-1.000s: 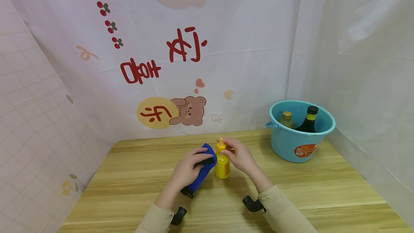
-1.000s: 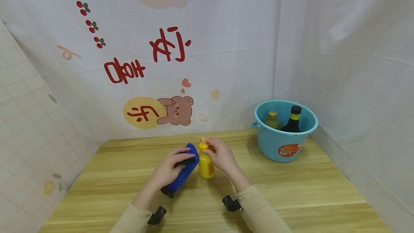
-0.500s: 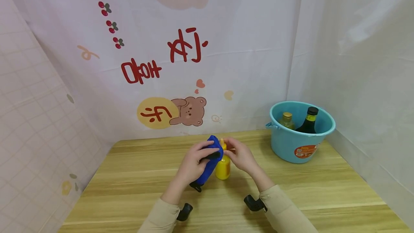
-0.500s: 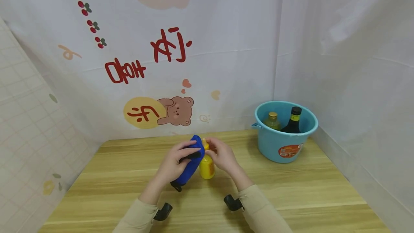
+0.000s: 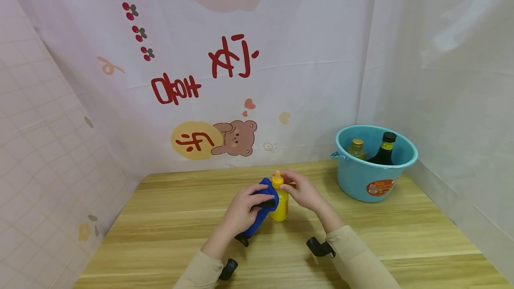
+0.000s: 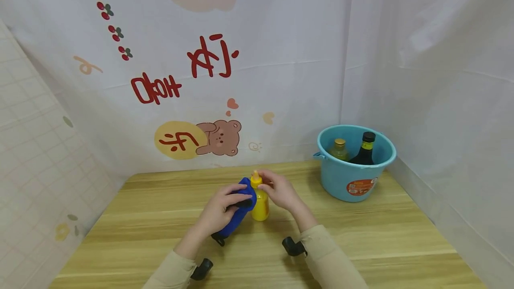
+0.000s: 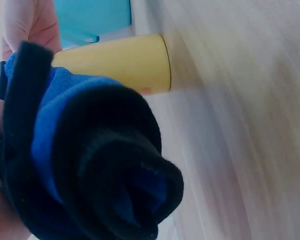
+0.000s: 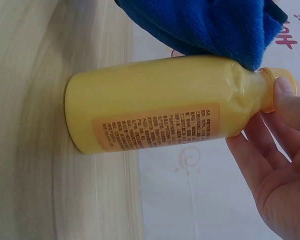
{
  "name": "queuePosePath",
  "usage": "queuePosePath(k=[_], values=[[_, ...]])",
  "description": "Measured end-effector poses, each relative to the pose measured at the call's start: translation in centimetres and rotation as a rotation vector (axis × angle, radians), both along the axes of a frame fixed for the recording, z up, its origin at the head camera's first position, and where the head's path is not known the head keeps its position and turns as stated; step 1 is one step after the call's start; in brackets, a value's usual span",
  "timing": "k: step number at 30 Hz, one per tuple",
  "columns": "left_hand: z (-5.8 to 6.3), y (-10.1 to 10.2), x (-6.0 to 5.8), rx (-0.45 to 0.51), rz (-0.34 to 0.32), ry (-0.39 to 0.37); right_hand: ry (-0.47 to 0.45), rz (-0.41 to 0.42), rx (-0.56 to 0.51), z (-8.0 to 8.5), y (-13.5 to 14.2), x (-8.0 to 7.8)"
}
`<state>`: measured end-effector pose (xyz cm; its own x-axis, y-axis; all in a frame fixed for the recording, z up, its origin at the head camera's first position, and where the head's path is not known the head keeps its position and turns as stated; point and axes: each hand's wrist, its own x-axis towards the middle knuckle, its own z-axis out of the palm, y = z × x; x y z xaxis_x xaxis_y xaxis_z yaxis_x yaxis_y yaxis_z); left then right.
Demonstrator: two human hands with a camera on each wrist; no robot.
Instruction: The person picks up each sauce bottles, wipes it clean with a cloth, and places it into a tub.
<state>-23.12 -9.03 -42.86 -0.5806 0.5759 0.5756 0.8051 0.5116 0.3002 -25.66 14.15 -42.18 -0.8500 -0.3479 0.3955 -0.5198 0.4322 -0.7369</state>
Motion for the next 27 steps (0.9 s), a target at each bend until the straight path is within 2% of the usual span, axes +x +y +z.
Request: queuePosePath(k=[11,27], values=[[-0.1,-0.3,0.8,-0.033,0.038,-0.103,-0.024,0.017,-0.012,-0.1,0.2,-0.2],[-0.5,-0.4,1.2,-0.078,0.052,-0.124,-0.013,0.006,-0.005,-0.3,0.2,-0.1]])
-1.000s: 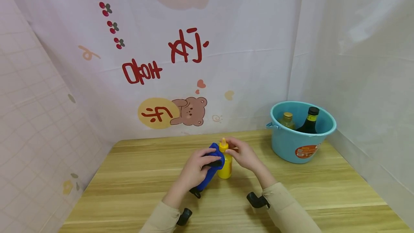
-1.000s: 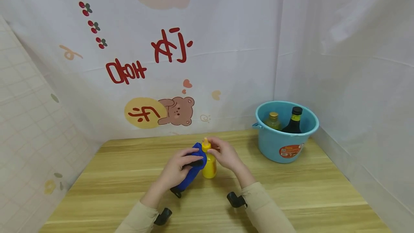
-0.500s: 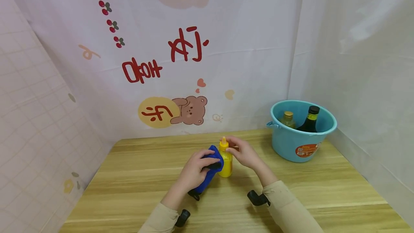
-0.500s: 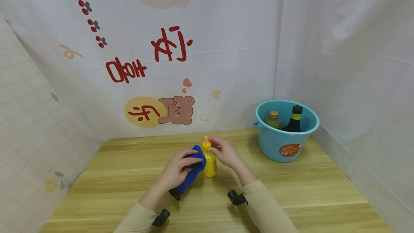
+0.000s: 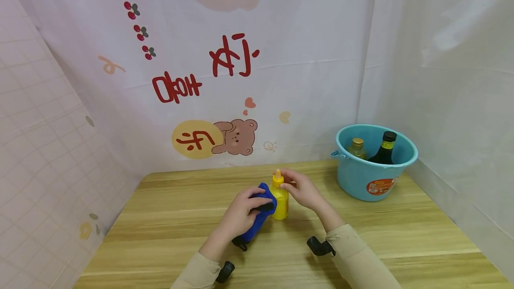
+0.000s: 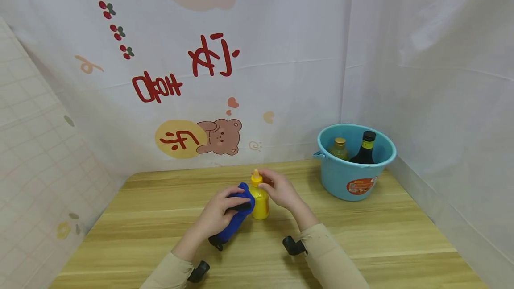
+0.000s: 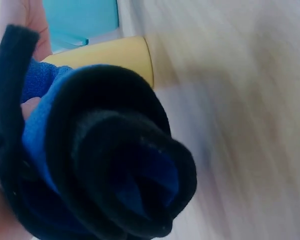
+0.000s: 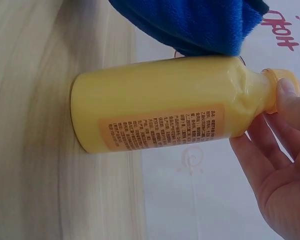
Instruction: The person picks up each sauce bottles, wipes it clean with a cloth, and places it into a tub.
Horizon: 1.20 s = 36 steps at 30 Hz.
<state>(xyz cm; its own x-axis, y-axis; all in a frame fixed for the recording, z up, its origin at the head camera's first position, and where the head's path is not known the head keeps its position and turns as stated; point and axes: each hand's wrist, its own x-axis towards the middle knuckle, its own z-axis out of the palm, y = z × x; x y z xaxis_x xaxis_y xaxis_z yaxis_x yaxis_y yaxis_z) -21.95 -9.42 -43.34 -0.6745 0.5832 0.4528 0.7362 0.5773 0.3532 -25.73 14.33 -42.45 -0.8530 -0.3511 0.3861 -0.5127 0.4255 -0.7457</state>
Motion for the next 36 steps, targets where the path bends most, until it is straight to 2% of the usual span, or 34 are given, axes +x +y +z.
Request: queuePosePath(k=[9,16,20,24,28,32,36], values=[[-1.8,0.3,0.0,-0.178,-0.039,-0.066,0.016,-0.018,0.0,0.0,-0.1,0.1],[-1.7,1.0,0.0,-0.294,0.001,-0.106,0.025,-0.008,-0.034,0.0,-0.2,0.4],[-1.7,1.2,0.0,-0.308,0.014,-0.122,0.036,-0.078,-0.025,0.1,-0.4,0.6],[-1.8,0.8,-0.3,-0.269,-0.012,-0.131,0.087,-0.216,0.032,0.2,-0.9,1.0],[-1.5,0.0,-0.7,-0.157,-0.025,-0.139,0.16,-0.318,0.1,0.1,-1.5,1.3],[-0.5,-0.7,-1.0,-0.04,0.003,-0.141,0.184,-0.352,0.108,0.1,-1.8,1.5],[0.9,-1.0,-1.2,0.049,0.027,-0.121,0.184,-0.338,0.096,0.3,-1.8,1.5]])
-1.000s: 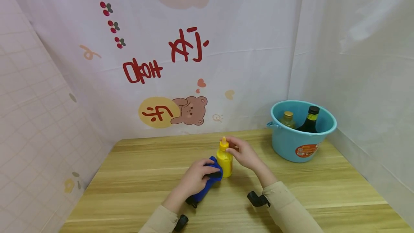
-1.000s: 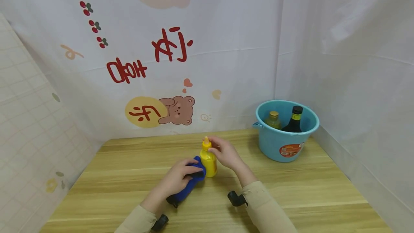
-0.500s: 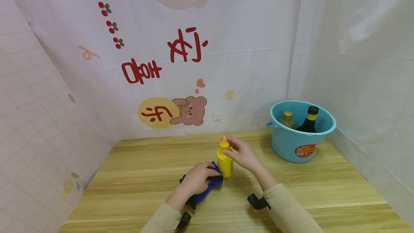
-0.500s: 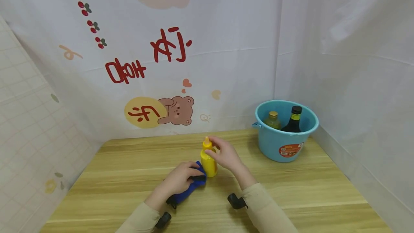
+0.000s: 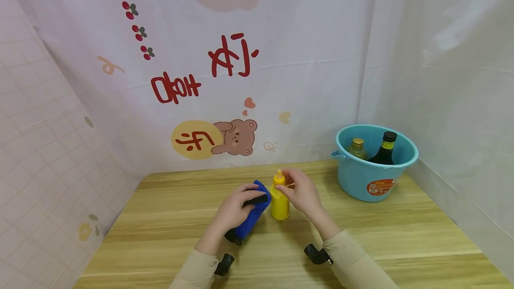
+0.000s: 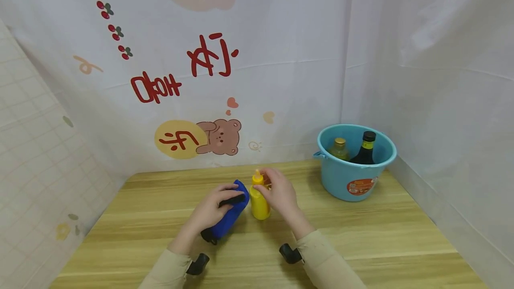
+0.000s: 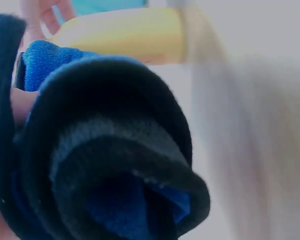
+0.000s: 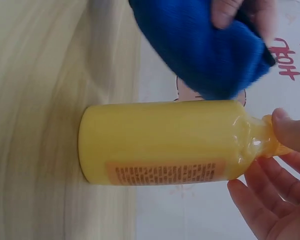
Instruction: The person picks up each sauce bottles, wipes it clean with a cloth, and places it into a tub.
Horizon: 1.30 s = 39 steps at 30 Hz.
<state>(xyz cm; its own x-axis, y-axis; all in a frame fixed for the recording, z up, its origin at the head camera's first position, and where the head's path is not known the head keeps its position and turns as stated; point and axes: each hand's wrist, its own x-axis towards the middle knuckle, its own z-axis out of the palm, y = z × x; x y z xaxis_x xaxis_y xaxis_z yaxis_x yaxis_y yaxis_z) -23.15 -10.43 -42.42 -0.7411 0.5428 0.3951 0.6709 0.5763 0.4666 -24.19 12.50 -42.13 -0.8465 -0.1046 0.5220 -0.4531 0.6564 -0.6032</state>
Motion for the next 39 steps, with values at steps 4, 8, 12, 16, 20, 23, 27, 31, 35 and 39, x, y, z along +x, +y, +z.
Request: queuePosePath(k=[4,8,12,16,20,23,27,31,35,39], values=[[1.4,0.0,-0.3,0.074,-0.014,0.055,-0.009,0.046,0.007,0.1,0.1,-0.1],[2.3,0.3,-0.4,0.126,-0.033,0.124,-0.036,0.101,-0.007,0.1,0.3,-0.2],[2.6,0.9,-0.5,0.144,-0.049,0.177,-0.072,0.143,-0.02,0.2,0.6,-0.2],[2.2,1.4,-0.5,0.133,-0.08,0.201,-0.093,0.172,-0.036,0.2,0.8,-0.2],[1.4,1.8,-0.5,0.116,-0.079,0.197,-0.097,0.185,-0.048,0.2,0.8,-0.2],[0.9,1.8,-0.3,0.074,-0.078,0.174,-0.104,0.186,-0.05,0.2,0.9,-0.2],[0.7,1.7,-0.1,0.01,-0.07,0.127,-0.119,0.188,-0.058,0.3,0.9,-0.2],[0.6,1.6,0.1,-0.008,-0.061,0.113,-0.108,0.187,-0.041,0.2,0.8,-0.2],[0.1,1.2,0.2,-0.009,-0.067,0.118,-0.115,0.179,-0.03,0.1,0.8,-0.2],[-0.4,1.0,0.2,-0.004,-0.076,0.108,-0.128,0.165,-0.037,0.0,0.8,-0.3]])
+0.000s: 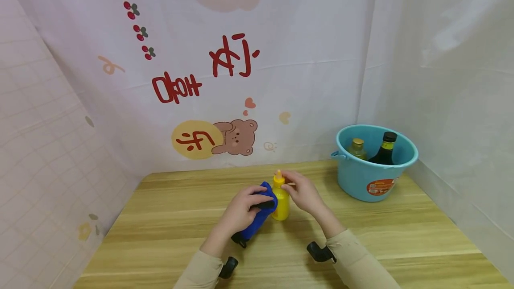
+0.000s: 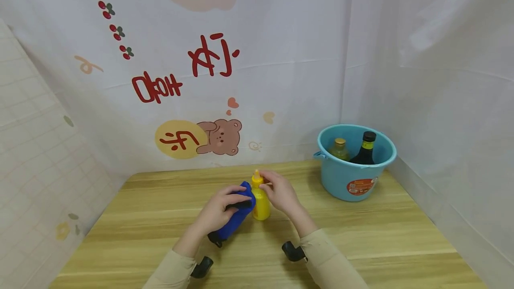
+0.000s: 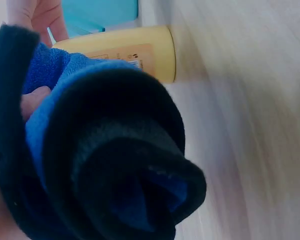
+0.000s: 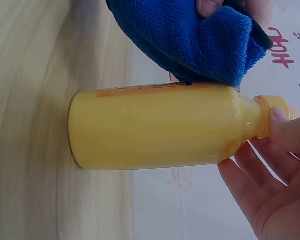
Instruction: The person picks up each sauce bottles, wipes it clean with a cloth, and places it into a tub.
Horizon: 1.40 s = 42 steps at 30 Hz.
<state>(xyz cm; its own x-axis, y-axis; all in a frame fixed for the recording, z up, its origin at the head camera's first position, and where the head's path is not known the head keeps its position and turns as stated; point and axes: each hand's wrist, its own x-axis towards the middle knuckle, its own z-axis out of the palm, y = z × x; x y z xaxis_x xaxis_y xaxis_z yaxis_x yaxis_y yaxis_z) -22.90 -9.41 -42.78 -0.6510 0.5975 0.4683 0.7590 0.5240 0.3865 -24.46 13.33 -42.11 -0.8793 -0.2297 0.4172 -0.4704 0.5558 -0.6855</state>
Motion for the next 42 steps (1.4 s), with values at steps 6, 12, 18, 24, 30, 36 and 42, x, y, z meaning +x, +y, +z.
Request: queuePosePath(k=[6,12,18,24,30,36,42], values=[[-0.4,-0.2,0.1,0.015,0.005,-0.022,0.002,0.005,0.002,-0.1,0.0,0.0],[-1.4,-0.1,0.4,-0.067,0.003,-0.056,0.016,-0.003,0.004,-0.1,0.0,0.1],[-2.5,0.3,0.7,-0.221,-0.006,-0.062,0.026,0.001,-0.002,0.1,0.0,0.2],[-2.5,0.8,0.5,-0.318,0.0,-0.052,0.026,0.011,0.012,0.2,0.1,0.2],[-2.4,1.0,0.6,-0.36,0.013,-0.067,0.046,0.002,0.084,0.5,-0.1,0.1],[-2.0,0.9,1.0,-0.388,0.002,-0.076,0.069,-0.108,0.234,1.3,-0.8,0.0],[-1.9,0.3,1.2,-0.351,-0.029,-0.09,0.07,-0.124,0.308,2.7,-0.9,-0.1]])
